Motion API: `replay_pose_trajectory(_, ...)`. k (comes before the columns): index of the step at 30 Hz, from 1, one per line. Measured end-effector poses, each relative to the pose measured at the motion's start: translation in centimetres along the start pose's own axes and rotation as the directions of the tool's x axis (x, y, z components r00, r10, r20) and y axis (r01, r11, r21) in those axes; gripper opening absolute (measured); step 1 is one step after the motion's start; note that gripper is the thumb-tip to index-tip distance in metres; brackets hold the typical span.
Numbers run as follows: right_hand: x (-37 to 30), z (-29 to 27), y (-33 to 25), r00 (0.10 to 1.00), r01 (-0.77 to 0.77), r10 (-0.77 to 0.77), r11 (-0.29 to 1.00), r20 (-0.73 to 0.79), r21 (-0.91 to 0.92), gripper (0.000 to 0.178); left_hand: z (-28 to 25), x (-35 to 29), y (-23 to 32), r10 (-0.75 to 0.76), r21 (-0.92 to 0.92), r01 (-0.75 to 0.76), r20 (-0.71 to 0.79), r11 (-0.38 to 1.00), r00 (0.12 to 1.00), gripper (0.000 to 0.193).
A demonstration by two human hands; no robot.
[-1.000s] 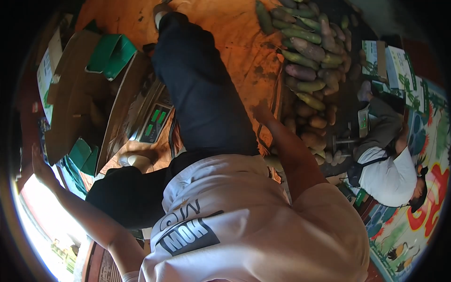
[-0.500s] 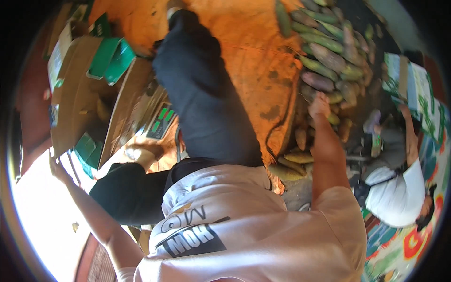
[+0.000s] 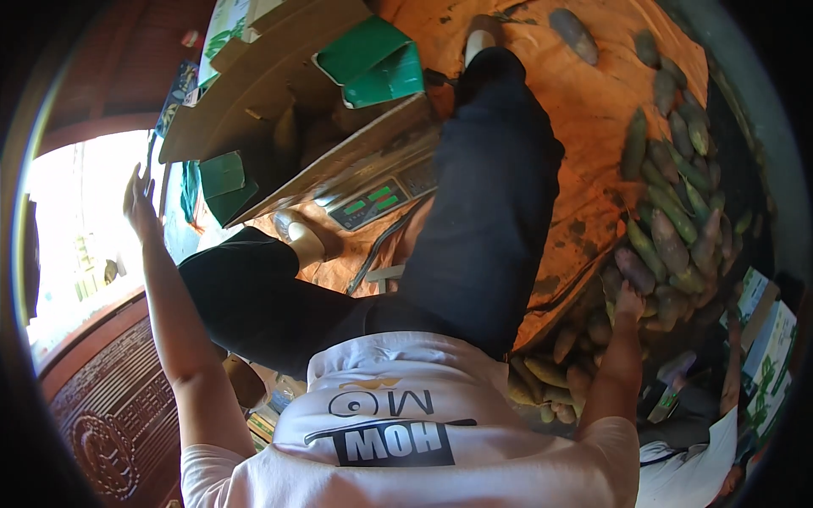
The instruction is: The person packs radishes by hand from a pile on a tarp into cardboard boxes, weighing each box on a digital scale.
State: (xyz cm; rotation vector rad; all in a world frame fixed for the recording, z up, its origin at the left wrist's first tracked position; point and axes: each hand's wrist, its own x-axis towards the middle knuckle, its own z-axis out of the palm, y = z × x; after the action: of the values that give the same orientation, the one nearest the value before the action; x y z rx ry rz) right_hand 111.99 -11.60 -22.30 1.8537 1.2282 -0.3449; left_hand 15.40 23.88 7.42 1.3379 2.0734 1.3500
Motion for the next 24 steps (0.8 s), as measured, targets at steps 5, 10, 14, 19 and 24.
replay_pose_trajectory(5,0.2,-2.6,0.9,0.997,-0.067,0.072,0.978,-0.019,0.198,0.056,2.8,0.2,1.5,0.067,-0.066,-0.065,0.041,0.996,0.997,0.046)
replay_pose_trajectory(10,-1.4,-12.6,-1.2,0.947,-0.192,0.286,0.866,-0.143,0.463,0.056,2.6,2.5,5.0,0.104,-0.116,-0.095,0.073,0.989,0.992,0.047)
replay_pose_trajectory(14,-1.9,-17.5,4.8,0.737,0.108,0.468,0.632,-0.488,0.768,0.06,5.4,3.7,5.0,0.234,-0.142,-0.214,0.145,0.966,0.961,0.042)
replay_pose_trajectory(19,-7.1,-34.9,1.2,0.537,0.62,0.593,0.205,-0.6,0.757,0.05,4.6,3.6,5.4,0.166,0.0,-0.173,0.289,0.985,0.943,0.037)
replay_pose_trajectory(24,-17.7,-51.3,-3.0,0.574,0.819,0.457,-0.325,-0.679,0.473,0.037,5.4,2.2,8.3,0.139,0.21,-0.236,0.393,0.949,0.909,0.033)
